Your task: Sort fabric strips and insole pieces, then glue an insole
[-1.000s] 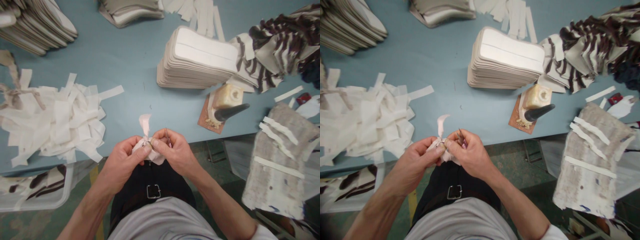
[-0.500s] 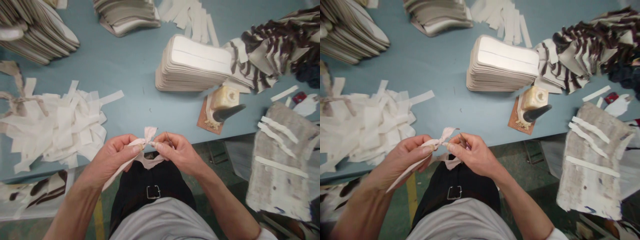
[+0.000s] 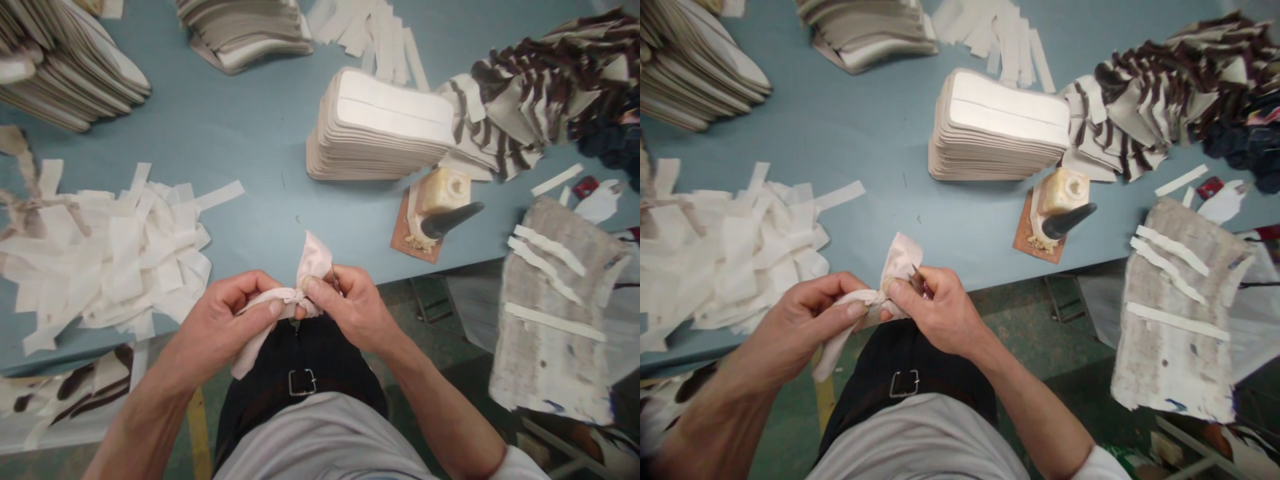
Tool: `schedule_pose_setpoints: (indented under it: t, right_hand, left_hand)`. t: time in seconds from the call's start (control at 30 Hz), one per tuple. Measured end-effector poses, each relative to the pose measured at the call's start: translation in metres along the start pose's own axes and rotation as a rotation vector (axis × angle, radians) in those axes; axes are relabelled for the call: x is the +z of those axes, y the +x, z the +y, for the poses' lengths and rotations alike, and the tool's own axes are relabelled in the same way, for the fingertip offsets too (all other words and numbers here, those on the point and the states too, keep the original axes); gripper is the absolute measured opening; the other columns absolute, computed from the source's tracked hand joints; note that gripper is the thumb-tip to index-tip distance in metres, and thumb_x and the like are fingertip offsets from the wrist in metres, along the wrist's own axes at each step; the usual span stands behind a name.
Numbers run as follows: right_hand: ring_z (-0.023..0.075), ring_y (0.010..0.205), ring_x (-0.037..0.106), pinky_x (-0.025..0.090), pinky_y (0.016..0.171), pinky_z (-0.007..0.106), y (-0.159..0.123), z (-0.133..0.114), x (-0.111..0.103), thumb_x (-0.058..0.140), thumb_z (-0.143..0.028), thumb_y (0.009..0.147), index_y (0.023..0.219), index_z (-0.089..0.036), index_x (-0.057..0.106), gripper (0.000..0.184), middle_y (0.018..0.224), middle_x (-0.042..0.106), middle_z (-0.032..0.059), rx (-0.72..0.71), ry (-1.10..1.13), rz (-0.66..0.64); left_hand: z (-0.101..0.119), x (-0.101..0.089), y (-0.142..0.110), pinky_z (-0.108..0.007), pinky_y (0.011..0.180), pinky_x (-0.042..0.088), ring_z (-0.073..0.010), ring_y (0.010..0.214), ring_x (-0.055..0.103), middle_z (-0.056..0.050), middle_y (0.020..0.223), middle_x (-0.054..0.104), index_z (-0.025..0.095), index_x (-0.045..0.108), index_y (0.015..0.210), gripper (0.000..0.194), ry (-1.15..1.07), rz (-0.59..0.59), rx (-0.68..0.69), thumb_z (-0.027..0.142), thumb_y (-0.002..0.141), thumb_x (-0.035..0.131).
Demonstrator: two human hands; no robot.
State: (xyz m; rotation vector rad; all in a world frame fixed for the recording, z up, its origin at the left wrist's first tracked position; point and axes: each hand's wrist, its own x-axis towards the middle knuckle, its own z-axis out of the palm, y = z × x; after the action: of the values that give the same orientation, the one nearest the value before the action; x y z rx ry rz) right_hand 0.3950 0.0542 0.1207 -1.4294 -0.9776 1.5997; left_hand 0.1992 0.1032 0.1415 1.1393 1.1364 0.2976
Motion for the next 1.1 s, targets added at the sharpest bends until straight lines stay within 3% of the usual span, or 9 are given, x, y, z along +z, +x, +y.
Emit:
schedule_pose_setpoints:
  t: [0.1, 0.2, 0.27, 0.33, 0.43, 0.53, 0.67, 0.87, 1.1]
  right_hand:
    - [0.0111, 0.057, 0.048, 0.036, 0.054, 0.026, 0.000, 0.000, 0.003, 0.071, -0.057, 0.088, 0.069, -0.019, 0.057, 0.045, 0.062, 0.058, -0.0014, 0.025, 0.011, 0.014]
    - [0.0121, 0.060, 0.053, 0.041, 0.056, 0.025, 0.000, -0.002, 0.009, 0.069, -0.054, 0.089, 0.073, -0.018, 0.060, 0.040, 0.066, 0.063, 0.0004, -0.010, 0.027, 0.058]
    - [0.0121, 0.060, 0.053, 0.042, 0.057, 0.025, 0.000, -0.004, 0.012, 0.067, -0.049, 0.090, 0.072, -0.019, 0.059, 0.036, 0.065, 0.063, 0.0004, -0.052, -0.003, 0.130]
    - [0.0116, 0.058, 0.051, 0.041, 0.055, 0.025, 0.000, -0.006, 0.016, 0.065, -0.044, 0.090, 0.069, -0.020, 0.056, 0.033, 0.063, 0.060, -0.0006, -0.081, -0.055, 0.210]
    - [0.0100, 0.052, 0.044, 0.036, 0.051, 0.024, 0.001, -0.006, 0.020, 0.064, -0.039, 0.089, 0.065, -0.022, 0.052, 0.032, 0.058, 0.054, -0.0032, -0.123, -0.124, 0.298]
    - [0.0088, 0.050, 0.037, 0.032, 0.048, 0.024, 0.003, -0.004, 0.023, 0.063, -0.038, 0.087, 0.062, -0.023, 0.047, 0.034, 0.053, 0.047, -0.0055, -0.166, -0.159, 0.346]
    - [0.0089, 0.049, 0.032, 0.030, 0.047, 0.025, 0.004, -0.001, 0.025, 0.063, -0.038, 0.087, 0.062, -0.023, 0.047, 0.033, 0.053, 0.044, -0.0059, -0.189, -0.184, 0.373]
    - [0.0090, 0.048, 0.034, 0.033, 0.049, 0.026, 0.004, 0.003, 0.024, 0.064, -0.033, 0.087, 0.064, -0.023, 0.051, 0.028, 0.054, 0.047, -0.0051, -0.260, -0.215, 0.430]
    - [0.0093, 0.049, 0.036, 0.034, 0.049, 0.025, 0.006, 0.001, 0.022, 0.063, -0.035, 0.087, 0.065, -0.022, 0.055, 0.026, 0.054, 0.050, -0.0044, -0.234, -0.178, 0.449]
  left_hand:
    - [-0.003, -0.002, 0.001, -0.021, 0.044, 0.035, -0.0126, 0.048, 0.050, -0.001, 0.061, 0.066, 0.020, 0.072, 0.076, 0.027, 0.019, 0.017, 0.007, 0.046, 0.084, 0.072]
    - [-0.004, -0.001, 0.002, -0.025, 0.055, 0.047, -0.0184, 0.064, 0.064, -0.004, 0.078, 0.075, 0.021, 0.074, 0.093, 0.022, 0.115, 0.089, 0.083, 0.042, 0.086, 0.069]
    - [-0.003, 0.001, 0.001, -0.030, 0.074, 0.054, -0.0226, 0.087, 0.070, -0.006, 0.097, 0.076, 0.022, 0.072, 0.105, 0.024, 0.240, 0.265, 0.241, 0.035, 0.084, 0.071]
    - [-0.002, 0.007, -0.002, -0.033, 0.091, 0.053, -0.0228, 0.099, 0.069, -0.005, 0.104, 0.074, 0.023, 0.070, 0.101, 0.018, 0.393, 0.459, 0.450, 0.027, 0.084, 0.072]
    - [0.000, 0.018, -0.008, -0.030, 0.085, 0.052, -0.0176, 0.086, 0.068, 0.001, 0.088, 0.072, 0.025, 0.066, 0.088, 0.009, 0.561, 0.527, 0.646, 0.017, 0.088, 0.070]
    - [-0.001, 0.029, -0.010, -0.028, 0.074, 0.052, -0.0152, 0.073, 0.067, 0.003, 0.082, 0.074, 0.026, 0.066, 0.088, 0.010, 0.562, 0.491, 0.626, 0.017, 0.090, 0.069]
    - [-0.005, 0.036, -0.008, -0.026, 0.076, 0.055, -0.0155, 0.077, 0.072, 0.003, 0.089, 0.078, 0.026, 0.069, 0.097, 0.007, 0.551, 0.566, 0.512, 0.021, 0.092, 0.070]
    - [-0.004, 0.034, -0.005, -0.023, 0.078, 0.057, -0.0145, 0.078, 0.077, 0.002, 0.092, 0.082, 0.024, 0.071, 0.098, 0.004, 0.665, 0.543, 0.564, 0.022, 0.096, 0.069]
    - [-0.006, 0.038, 0.000, -0.026, 0.080, 0.059, -0.0172, 0.082, 0.079, 0.002, 0.095, 0.084, 0.026, 0.075, 0.101, 0.010, 0.593, 0.559, 0.542, 0.021, 0.094, 0.071]
